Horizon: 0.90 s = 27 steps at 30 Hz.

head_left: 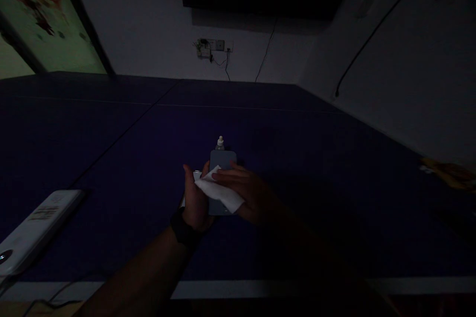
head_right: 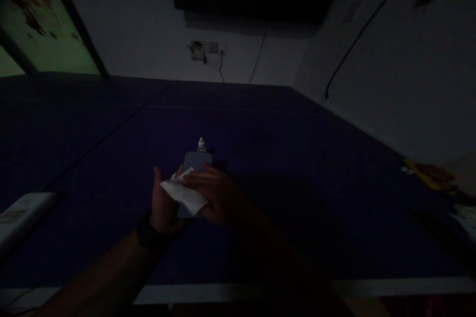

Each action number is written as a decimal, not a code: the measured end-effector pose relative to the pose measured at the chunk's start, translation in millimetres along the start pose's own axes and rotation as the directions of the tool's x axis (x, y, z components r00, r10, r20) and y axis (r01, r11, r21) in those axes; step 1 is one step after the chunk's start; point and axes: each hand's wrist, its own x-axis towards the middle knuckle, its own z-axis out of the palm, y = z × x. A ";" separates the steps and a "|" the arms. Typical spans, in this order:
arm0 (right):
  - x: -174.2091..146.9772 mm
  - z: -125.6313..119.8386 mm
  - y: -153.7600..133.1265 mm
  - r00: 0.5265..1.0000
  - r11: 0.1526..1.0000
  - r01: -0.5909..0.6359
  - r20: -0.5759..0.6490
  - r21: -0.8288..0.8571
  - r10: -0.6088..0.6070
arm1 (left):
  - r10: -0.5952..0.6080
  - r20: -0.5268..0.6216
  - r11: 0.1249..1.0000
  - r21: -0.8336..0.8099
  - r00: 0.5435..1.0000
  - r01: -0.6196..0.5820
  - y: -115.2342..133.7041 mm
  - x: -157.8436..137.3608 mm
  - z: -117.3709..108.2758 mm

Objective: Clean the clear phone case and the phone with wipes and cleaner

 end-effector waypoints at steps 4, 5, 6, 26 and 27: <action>2.0 4.1 -4.9 0.993 1.000 0.022 0.117 0.007 -0.023 | -0.008 0.025 0.998 -0.059 1.000 0.009 0.5 -1.2 -0.6; 1.4 1.8 -4.0 0.991 0.999 0.043 0.127 0.018 -0.045 | -0.024 0.025 0.998 -0.054 0.999 0.025 0.6 -2.1 -0.5; 0.6 -1.2 -2.7 0.990 0.998 0.066 0.123 0.024 -0.068 | -0.045 0.016 0.998 -0.044 0.999 0.046 0.7 -2.8 -0.1; -2.5 -11.7 3.6 0.995 0.996 0.058 0.087 -0.068 -0.052 | -0.028 -0.015 0.999 0.040 0.999 0.028 0.8 -6.1 7.1; -4.6 -13.5 5.7 0.999 0.996 0.034 0.031 -0.085 -0.032 | -0.031 -0.011 0.998 0.052 0.999 0.031 1.5 -6.8 8.4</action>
